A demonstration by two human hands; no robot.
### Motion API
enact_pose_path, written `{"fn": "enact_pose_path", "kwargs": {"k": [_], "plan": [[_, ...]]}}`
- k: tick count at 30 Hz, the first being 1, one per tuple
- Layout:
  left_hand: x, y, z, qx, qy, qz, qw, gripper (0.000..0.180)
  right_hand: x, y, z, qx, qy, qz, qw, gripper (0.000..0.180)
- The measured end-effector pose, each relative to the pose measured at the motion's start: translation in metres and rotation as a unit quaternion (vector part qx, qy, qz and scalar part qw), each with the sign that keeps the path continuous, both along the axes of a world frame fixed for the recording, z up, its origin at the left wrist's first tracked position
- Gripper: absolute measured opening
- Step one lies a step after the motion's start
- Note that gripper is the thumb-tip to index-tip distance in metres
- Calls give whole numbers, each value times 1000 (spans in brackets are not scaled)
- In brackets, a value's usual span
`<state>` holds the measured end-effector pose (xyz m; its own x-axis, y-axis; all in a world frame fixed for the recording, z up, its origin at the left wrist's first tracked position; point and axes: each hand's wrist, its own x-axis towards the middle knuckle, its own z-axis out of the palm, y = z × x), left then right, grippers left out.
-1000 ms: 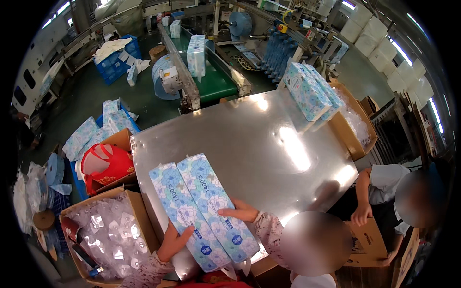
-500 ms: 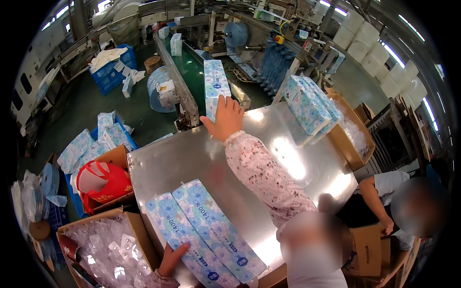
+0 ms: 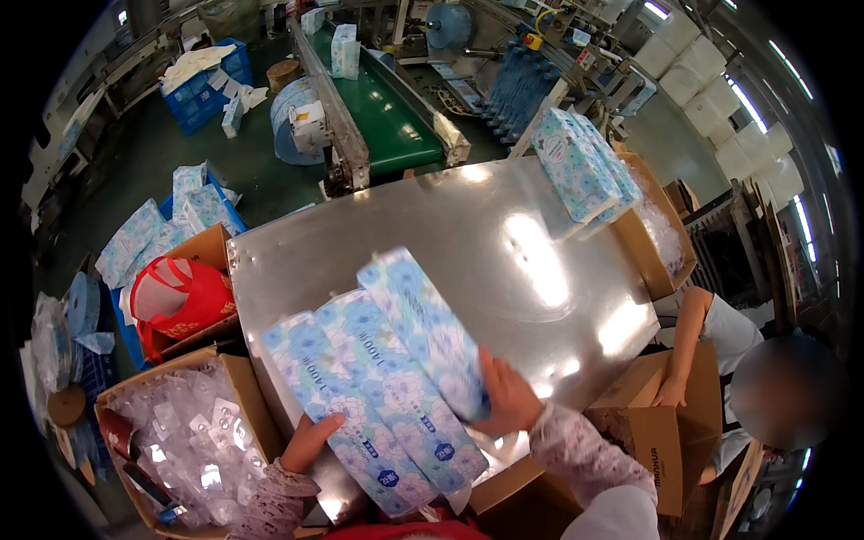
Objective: The person picks up bundles of tissue packs from a metal table, places them into cardboard boxes, and slides the filled boxes onto a roller conveyor belt.
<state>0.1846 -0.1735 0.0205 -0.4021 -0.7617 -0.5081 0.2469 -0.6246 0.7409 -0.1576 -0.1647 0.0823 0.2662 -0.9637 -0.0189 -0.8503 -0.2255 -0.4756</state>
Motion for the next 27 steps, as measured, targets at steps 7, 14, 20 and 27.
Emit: {"fn": "enact_pose_path", "kwargs": {"k": [7, 14, 20, 27], "plan": [[-3, -8, -8, 36, 37, -114, 992, 59, -15, 1, -30, 404, -548, -184, 709, 72], [5, 16, -32, -24, 40, -114, 992, 58, -7, 24, -71, 346, -666, -156, 642, 73], [-16, -3, 13, -257, 28, -241, 936, 74, -20, 128, 60, 70, -678, -135, 719, 91], [-96, 86, 53, -397, 4, -662, 636, 69, -67, 351, 169, 46, -508, -218, 832, 88]]}}
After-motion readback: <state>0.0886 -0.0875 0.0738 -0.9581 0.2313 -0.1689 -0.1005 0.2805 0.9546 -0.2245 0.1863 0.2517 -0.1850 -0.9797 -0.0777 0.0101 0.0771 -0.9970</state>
